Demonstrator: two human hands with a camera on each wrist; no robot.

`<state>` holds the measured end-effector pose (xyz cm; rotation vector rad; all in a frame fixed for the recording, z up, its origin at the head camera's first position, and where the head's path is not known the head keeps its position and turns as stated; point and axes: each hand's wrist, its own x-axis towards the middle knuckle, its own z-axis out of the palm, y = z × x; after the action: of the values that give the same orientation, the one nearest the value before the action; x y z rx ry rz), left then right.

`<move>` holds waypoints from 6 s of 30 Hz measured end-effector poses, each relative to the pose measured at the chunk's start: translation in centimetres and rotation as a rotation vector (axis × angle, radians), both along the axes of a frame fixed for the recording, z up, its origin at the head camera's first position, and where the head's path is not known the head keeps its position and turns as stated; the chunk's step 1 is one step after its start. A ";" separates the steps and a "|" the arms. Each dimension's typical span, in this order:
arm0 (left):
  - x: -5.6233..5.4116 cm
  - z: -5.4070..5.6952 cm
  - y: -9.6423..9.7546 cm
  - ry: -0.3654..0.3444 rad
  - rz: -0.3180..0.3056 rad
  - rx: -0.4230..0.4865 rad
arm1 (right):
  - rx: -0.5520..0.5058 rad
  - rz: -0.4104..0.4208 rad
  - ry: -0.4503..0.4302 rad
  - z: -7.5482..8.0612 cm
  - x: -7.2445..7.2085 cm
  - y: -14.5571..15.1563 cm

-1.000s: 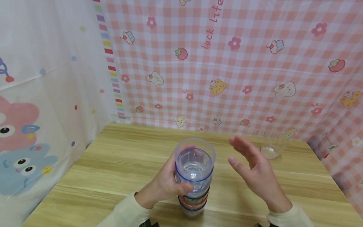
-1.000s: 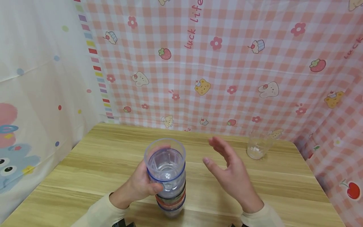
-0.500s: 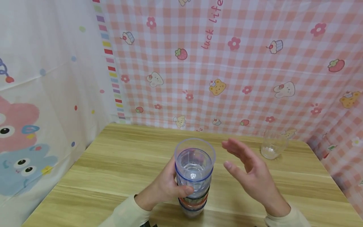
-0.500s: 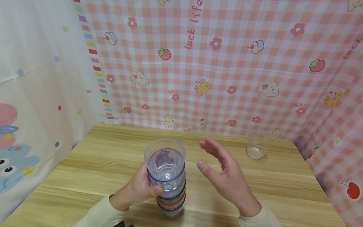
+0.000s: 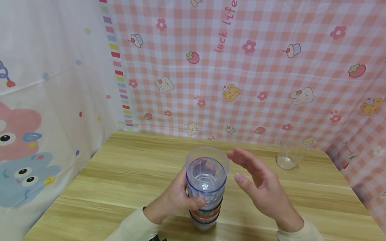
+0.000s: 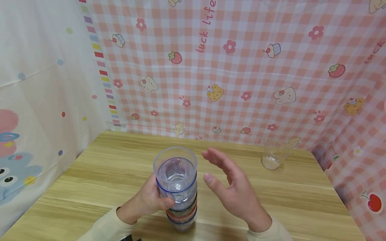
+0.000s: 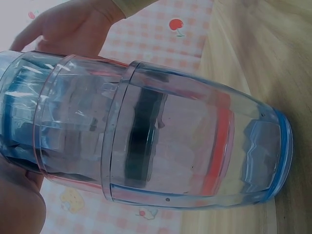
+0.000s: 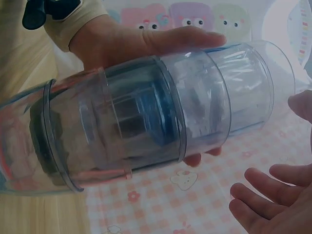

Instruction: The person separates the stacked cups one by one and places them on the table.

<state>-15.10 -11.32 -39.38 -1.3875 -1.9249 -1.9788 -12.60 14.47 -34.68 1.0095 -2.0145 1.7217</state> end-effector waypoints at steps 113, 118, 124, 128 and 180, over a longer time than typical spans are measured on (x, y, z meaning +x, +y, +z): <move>0.3 -0.5 -0.2 -0.071 0.030 0.000 | -0.244 0.094 0.150 5.8 0.5 -2.5; 0.2 -0.5 -0.1 -0.068 -0.005 0.016 | -0.252 0.036 0.107 5.7 0.5 -1.6; -0.1 -0.5 0.0 -0.033 -0.063 0.059 | -0.284 0.025 0.091 5.3 0.2 -0.3; -0.1 -0.5 0.0 -0.016 -0.073 0.067 | -0.302 0.009 0.076 5.0 0.1 0.7; 0.1 -0.5 -0.1 -0.041 -0.062 0.025 | 0.000 -0.556 -0.747 -9.8 -6.9 9.0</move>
<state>-14.95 -11.44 -39.87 -1.4283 -1.8891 -2.0678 -19.50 23.43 -44.49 -0.2744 -2.3734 1.9016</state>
